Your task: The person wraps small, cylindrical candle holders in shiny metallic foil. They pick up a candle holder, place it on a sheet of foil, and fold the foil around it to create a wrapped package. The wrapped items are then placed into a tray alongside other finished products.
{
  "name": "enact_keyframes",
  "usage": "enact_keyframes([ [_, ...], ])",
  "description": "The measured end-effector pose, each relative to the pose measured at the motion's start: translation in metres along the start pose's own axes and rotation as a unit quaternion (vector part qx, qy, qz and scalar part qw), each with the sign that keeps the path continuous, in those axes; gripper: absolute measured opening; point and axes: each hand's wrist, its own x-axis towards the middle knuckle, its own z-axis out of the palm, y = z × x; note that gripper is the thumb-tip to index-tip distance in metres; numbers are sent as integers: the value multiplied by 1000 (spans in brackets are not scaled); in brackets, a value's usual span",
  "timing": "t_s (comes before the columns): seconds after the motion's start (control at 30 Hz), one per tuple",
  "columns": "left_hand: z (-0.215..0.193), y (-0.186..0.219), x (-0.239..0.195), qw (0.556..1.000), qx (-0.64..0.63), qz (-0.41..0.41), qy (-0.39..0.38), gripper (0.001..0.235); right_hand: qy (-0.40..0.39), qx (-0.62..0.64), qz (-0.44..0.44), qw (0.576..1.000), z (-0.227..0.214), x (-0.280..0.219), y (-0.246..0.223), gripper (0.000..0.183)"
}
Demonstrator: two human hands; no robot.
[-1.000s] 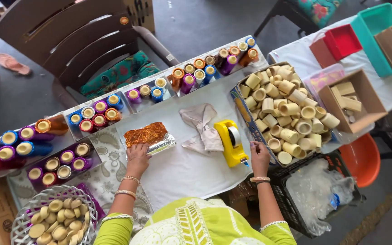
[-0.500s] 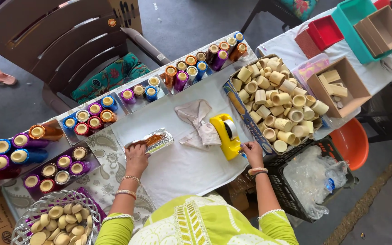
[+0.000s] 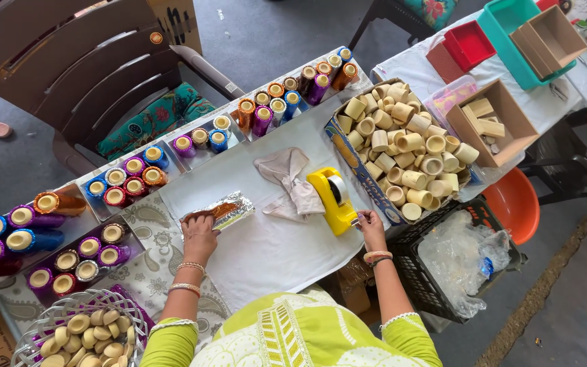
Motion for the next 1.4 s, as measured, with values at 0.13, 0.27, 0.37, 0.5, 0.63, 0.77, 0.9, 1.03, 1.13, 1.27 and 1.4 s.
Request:
enact_keyframes([
  [0.13,-5,3,1,1000,5,3,-2,40,10,24,-20,999,-3,-6,7,18],
  [0.27,-5,3,2,1000,7,3,-12,43,19,95,-11,995,-8,-10,22,19],
  [0.37,-5,3,1,1000,4,4,-9,44,15,115,-11,993,-7,-14,29,18],
  [0.5,-7,4,1,1000,0,5,2,43,2,175,6,984,-5,-15,42,18],
  [0.63,0,2,1,1000,-7,2,26,40,-18,180,5,984,-11,-8,64,18],
  [0.77,4,-1,1,999,-9,5,32,39,-12,182,-63,981,-6,-9,73,17],
  [0.9,3,-1,1,999,-15,13,27,39,30,165,-97,981,8,-17,60,15],
  [1.03,6,-2,1,999,-14,13,32,41,49,158,-87,982,8,-24,81,13],
  [1.13,5,-1,3,999,-27,13,33,41,84,43,-53,994,10,-34,114,15],
  [1.27,3,1,-4,998,-47,16,39,40,55,-112,-138,983,74,-82,83,11],
  [1.4,2,3,-4,998,-54,16,35,41,-94,-173,-212,957,152,-107,28,10],
])
